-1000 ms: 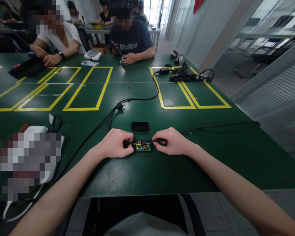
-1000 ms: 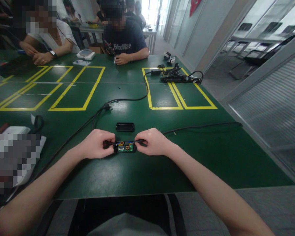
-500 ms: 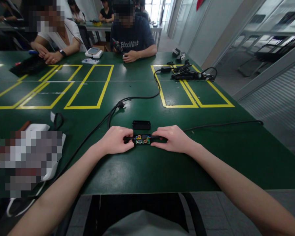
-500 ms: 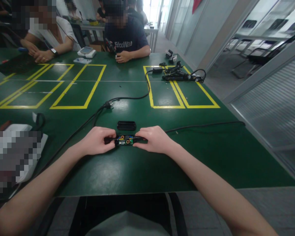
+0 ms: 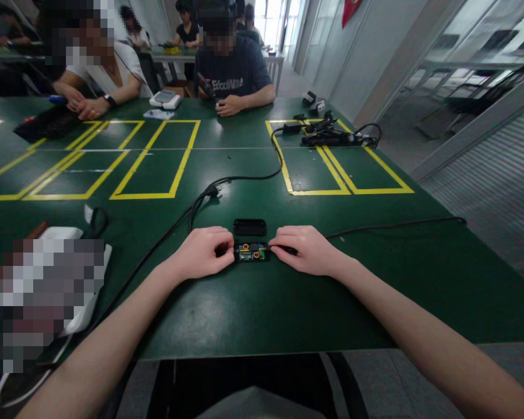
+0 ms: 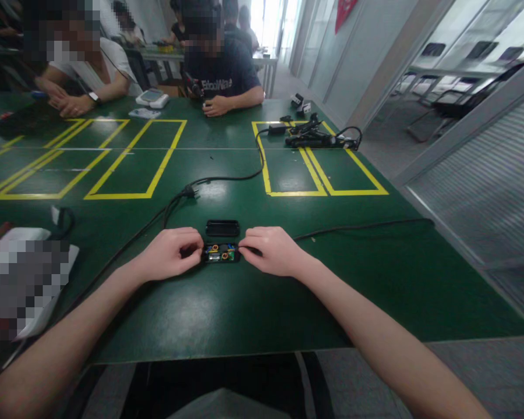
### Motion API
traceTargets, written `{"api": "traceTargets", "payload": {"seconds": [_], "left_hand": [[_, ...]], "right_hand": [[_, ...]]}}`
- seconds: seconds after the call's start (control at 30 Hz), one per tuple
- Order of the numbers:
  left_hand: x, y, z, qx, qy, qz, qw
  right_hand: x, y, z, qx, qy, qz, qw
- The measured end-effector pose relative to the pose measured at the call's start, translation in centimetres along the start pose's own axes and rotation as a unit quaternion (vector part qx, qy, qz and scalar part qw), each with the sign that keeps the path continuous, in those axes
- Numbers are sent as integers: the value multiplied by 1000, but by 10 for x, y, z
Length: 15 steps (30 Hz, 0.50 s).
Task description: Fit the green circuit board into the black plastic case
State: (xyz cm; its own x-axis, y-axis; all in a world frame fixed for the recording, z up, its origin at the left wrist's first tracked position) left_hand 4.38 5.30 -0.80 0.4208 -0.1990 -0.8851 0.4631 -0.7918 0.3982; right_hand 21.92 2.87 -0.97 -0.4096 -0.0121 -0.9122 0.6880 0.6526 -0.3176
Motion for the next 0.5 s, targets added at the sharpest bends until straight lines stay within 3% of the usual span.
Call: {"api": "traceTargets", "payload": {"seconds": [0.27, 0.5], "left_hand": [[-6, 8, 1, 25, 45, 23, 998], [-5, 15, 1, 50, 47, 36, 997]], "right_hand": [[-5, 1, 1, 2, 27, -96, 995], [-6, -5, 2, -26, 17, -69, 997]]}}
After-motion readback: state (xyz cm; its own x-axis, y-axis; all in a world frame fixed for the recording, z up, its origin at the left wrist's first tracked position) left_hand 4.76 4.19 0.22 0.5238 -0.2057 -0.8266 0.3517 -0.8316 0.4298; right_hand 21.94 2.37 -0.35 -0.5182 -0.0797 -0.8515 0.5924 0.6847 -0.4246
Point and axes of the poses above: each hand's wrist, its own z-axis away from the middle knuckle, its own x-axis out of the palm, y = z × x, the point moved 8 cm from there along -z, towards the middle knuckle, and after that the axes turned 10 degrees about x, right-handed, at the moved point
